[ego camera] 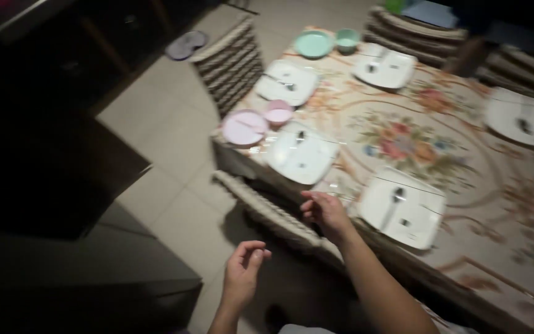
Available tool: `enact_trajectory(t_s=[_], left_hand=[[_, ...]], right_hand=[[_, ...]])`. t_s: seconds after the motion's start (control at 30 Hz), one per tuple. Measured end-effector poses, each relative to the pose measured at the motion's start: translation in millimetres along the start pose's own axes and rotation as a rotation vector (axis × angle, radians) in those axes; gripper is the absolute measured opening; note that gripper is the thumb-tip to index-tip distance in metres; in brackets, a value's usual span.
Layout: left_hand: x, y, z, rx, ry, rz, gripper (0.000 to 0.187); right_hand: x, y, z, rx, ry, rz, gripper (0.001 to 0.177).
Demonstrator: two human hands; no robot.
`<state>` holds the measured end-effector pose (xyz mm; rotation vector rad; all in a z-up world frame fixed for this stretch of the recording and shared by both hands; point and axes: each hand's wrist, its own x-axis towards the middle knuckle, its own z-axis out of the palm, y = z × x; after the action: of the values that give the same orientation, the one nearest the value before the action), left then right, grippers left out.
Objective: The recorder is setting a dining table with bowls, plates, spoons, and forks taken from a cupboard.
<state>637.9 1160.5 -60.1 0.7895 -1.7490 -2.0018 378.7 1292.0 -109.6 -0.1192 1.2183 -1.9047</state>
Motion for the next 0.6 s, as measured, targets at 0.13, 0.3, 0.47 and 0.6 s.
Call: enact_trajectory(t_s=[0.13, 0.3, 0.47, 0.6], left_hand=[[-3.8, 21.4, -93.5, 0.012, 0.206, 0.084, 0.022], [0.3, 16.9, -161.3, -0.12, 0.406, 0.107, 0.023], [41.8, 19.9, -200.7, -0.139, 0.421, 0.117, 0.023], [109.3, 37.1, -248.9, -0.086, 0.434, 0.121, 0.023]], right_hand=[[49.7, 24.5, 125.2, -0.113, -0.127, 0.083, 0.035], [94.7, 40.4, 221.7, -0.154, -0.343, 0.08, 0.037], [169.0, 63.7, 255.2, -0.118, -0.38, 0.136, 0.038], [239.7, 67.3, 297.6, -0.151, -0.341, 0.189, 0.037]])
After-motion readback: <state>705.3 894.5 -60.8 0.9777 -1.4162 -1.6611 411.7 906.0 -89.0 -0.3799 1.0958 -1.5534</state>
